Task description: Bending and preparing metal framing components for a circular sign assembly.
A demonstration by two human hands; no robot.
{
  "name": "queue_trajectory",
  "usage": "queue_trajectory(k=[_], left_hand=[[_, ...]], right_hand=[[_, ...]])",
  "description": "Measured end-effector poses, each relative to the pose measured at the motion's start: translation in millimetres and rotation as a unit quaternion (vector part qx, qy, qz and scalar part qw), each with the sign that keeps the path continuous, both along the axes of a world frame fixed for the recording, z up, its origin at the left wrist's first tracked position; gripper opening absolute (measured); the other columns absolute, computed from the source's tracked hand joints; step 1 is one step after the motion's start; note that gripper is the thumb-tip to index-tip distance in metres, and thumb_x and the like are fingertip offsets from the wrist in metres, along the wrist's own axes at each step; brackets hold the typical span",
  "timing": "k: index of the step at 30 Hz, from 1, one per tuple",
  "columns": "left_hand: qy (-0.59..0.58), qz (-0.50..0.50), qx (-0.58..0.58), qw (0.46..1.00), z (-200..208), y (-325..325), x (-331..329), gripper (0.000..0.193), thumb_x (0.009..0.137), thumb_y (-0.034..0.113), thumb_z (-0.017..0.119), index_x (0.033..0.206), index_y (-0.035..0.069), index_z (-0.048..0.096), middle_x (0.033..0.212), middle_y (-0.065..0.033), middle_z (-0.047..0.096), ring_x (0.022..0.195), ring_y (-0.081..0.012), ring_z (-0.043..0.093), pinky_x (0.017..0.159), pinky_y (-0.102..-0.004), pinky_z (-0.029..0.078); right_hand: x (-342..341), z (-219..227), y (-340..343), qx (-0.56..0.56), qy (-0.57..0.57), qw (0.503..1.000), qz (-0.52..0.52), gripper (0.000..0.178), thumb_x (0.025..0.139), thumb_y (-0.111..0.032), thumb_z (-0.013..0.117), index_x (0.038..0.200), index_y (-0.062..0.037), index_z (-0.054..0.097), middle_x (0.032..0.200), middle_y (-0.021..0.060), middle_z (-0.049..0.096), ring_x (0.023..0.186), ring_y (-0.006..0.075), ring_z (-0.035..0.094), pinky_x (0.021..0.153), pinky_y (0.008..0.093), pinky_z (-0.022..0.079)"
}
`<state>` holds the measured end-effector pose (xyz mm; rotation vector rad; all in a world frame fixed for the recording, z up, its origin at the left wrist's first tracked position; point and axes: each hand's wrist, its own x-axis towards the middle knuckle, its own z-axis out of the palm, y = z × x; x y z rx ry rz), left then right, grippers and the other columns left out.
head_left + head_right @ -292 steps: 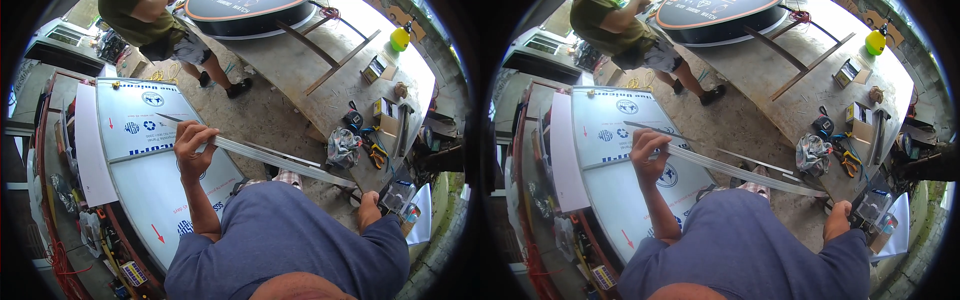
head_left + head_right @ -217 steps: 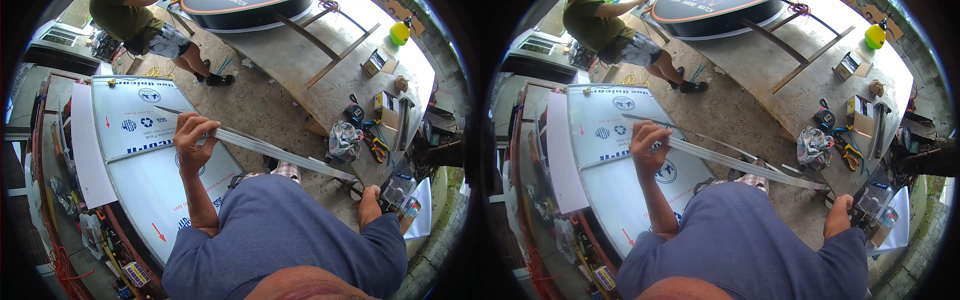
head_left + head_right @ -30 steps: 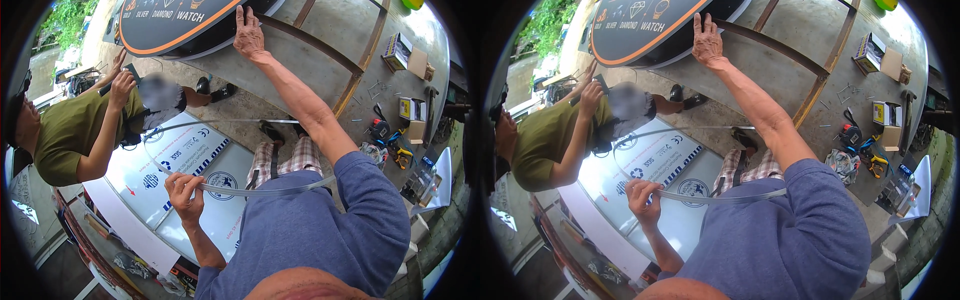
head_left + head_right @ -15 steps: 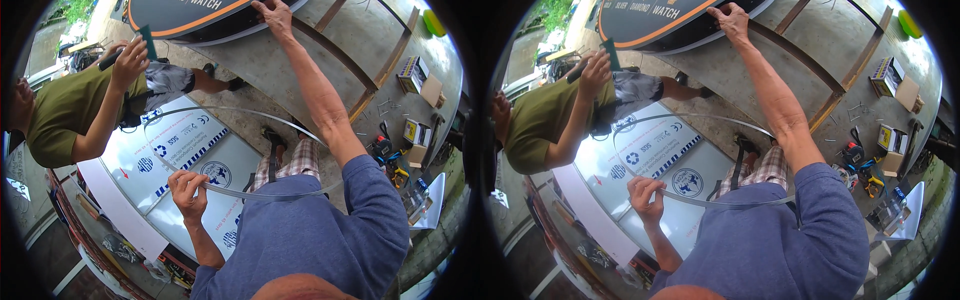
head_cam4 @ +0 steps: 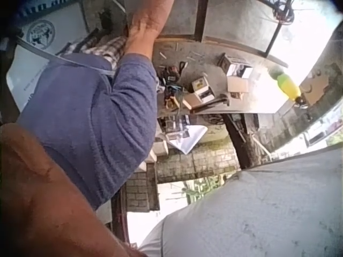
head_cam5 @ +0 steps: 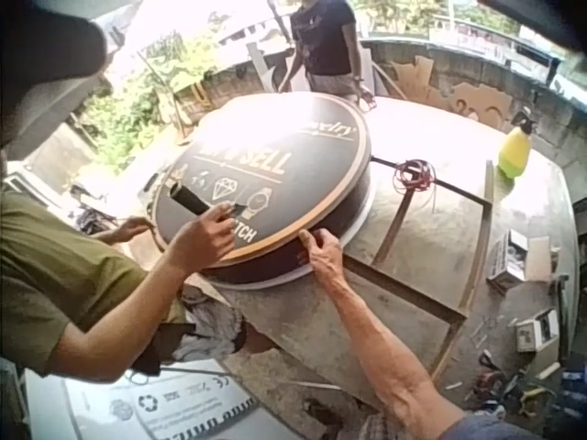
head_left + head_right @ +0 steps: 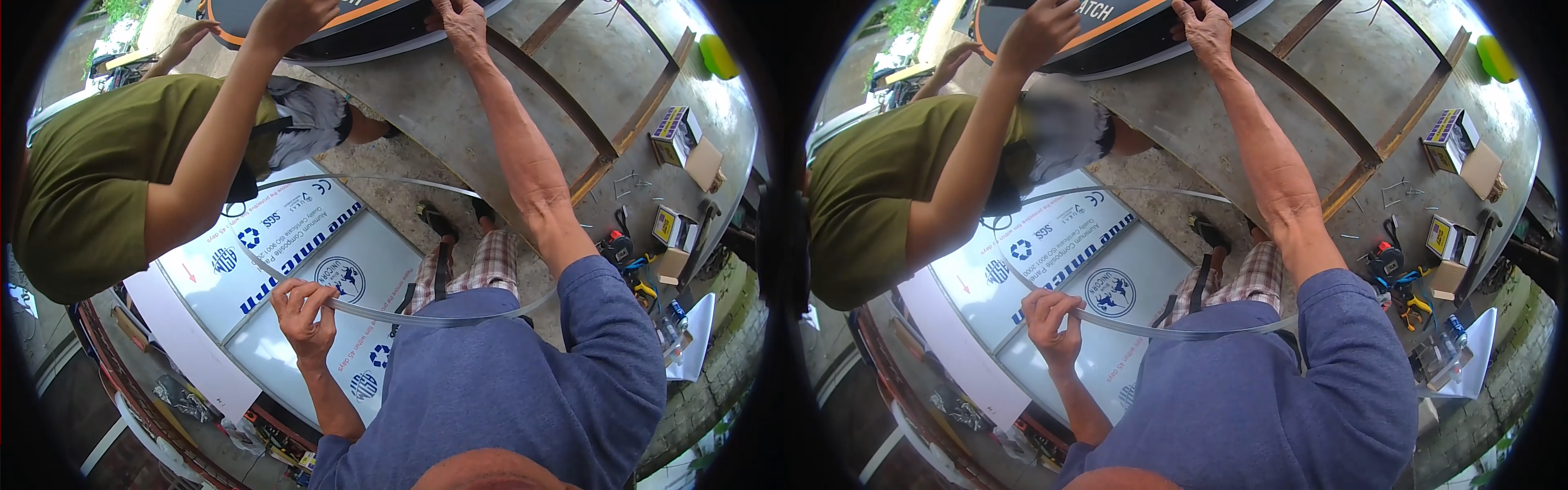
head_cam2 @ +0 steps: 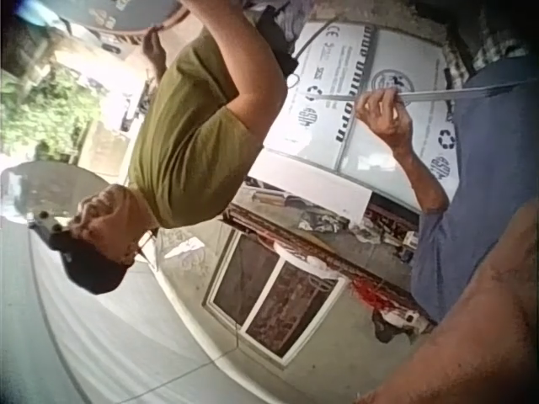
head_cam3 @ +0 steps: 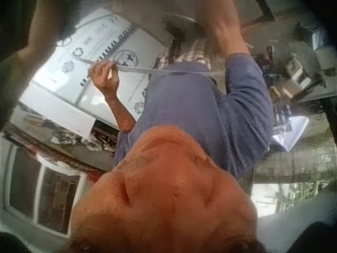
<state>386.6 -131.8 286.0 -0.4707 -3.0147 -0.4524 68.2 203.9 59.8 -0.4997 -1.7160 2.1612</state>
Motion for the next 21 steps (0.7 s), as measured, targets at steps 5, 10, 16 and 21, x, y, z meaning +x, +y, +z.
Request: queue_trajectory(k=[5, 10, 16, 21], left_hand=[[0.003, -0.005, -0.001, 1.0, 2, -2, 7, 0.029, 0.064, -0.012, 0.074, 0.085, 0.009, 0.074, 0.087, -0.0007, 0.068, 0.098, -0.024, 0.057, 0.087, -0.0362, 0.047], [0.011, -0.014, 0.007, 1.0, 3, -3, 14, 0.028, 0.065, -0.01, 0.075, 0.086, 0.009, 0.075, 0.087, -0.0007, 0.067, 0.101, -0.0245, 0.057, 0.09, -0.0371, 0.047], [0.027, -0.029, 0.043, 0.998, 2, -15, 22, 0.026, 0.065, -0.005, 0.074, 0.086, 0.011, 0.077, 0.086, 0.0003, 0.067, 0.101, -0.0239, 0.057, 0.094, -0.0394, 0.044], [0.054, -0.065, 0.081, 0.993, 5, -28, 30, 0.027, 0.066, -0.004, 0.077, 0.088, 0.011, 0.078, 0.086, 0.0007, 0.067, 0.1, -0.023, 0.057, 0.093, -0.0395, 0.043]], right_hand=[[0, -2, -2, -0.026, -0.009, 1.0, -0.007, 0.033, 0.097, -0.028, 0.069, 0.092, 0.0044, 0.065, 0.077, 0.0139, 0.07, 0.064, 0.0245, 0.07, 0.059, 0.0387, 0.056], [10, -11, 4, -0.06, 0.041, 0.997, 0.012, 0.025, 0.1, -0.02, 0.064, 0.097, 0.0051, 0.066, 0.078, 0.0103, 0.072, 0.066, 0.0158, 0.072, 0.059, 0.03, 0.06], [82, 9, 26, 0.148, -0.098, 0.953, 0.245, 0.028, 0.097, -0.024, 0.062, 0.09, 0.0029, 0.067, 0.072, 0.0094, 0.07, 0.064, 0.0175, 0.072, 0.059, 0.0316, 0.059], [177, 35, 30, 0.273, -0.149, 0.88, 0.359, 0.034, 0.096, -0.03, 0.063, 0.093, 0.0026, 0.068, 0.076, 0.0092, 0.07, 0.064, 0.0178, 0.07, 0.058, 0.0325, 0.057]])
